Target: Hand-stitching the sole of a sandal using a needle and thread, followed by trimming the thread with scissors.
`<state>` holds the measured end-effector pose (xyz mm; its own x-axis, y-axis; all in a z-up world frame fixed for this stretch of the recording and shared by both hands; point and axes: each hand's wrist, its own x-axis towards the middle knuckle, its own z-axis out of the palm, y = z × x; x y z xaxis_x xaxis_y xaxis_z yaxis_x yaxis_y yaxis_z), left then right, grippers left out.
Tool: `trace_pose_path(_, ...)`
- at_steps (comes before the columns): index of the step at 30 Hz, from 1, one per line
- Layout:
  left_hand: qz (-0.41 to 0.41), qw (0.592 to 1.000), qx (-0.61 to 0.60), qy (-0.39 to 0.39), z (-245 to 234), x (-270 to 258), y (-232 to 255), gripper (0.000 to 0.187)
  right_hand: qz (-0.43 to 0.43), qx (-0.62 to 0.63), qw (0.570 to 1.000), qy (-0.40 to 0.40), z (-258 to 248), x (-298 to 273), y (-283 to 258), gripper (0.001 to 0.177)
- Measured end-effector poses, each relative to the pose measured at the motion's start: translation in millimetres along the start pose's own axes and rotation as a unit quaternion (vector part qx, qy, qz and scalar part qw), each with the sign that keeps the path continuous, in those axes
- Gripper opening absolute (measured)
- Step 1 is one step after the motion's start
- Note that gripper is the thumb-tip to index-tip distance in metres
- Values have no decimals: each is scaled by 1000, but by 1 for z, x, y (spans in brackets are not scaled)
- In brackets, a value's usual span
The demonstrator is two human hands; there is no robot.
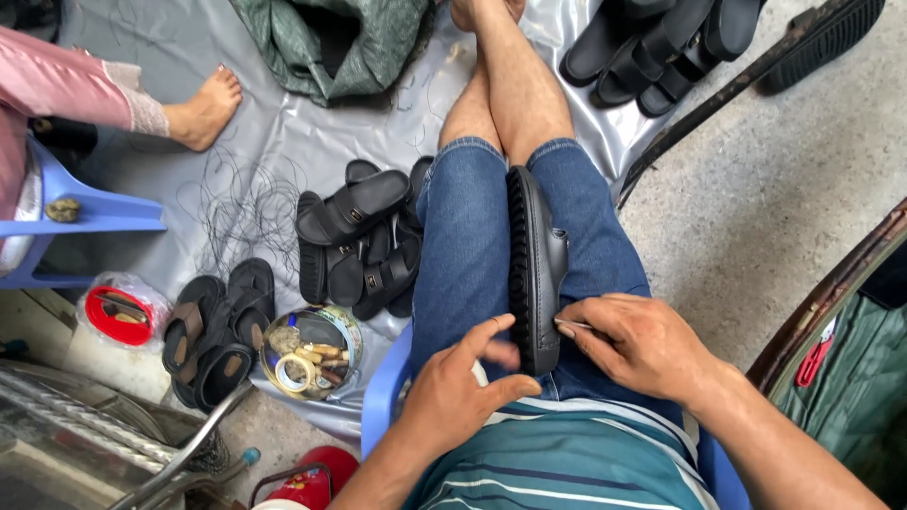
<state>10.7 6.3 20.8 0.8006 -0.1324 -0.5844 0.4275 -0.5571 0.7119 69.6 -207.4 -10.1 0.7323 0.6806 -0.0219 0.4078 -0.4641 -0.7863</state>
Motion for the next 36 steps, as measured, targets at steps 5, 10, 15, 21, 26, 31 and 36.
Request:
trace_pose_path(5, -71, 988, -132, -27, 22, 8, -28, 37, 76, 7, 995, -61, 11, -17, -2, 16)
trace_pose_path(10, -85, 977, -176, -86, 10, 10, -31, 38, 101, 23, 994, -36, 14, -15, -12, 15)
trace_pose_path(15, -31, 965, -221, -135, -38, -1, -61, 55, 133, 46, 974, -176, -22, -10, -20, 42)
trace_pose_path(21, -48, 903, 232, 357, -38, 1, -65, 21, -2, 12, 982, -189, -33, 2, -6, 41)
trace_pose_path(26, 214, 964, 83, 135, 19, 6, -23, 37, 32, -126, 960, -246, -31, 10, -1, 44)
trace_pose_path(31, 184, 969, -18, 162, 37, 3, -17, 27, 35, -144, 955, -258, -32, 9, -1, 44)
trace_pose_path(36, 178, 961, -57, 201, 45, 0, -19, 28, 26, -143, 954, -263, -31, 10, -1, 46)
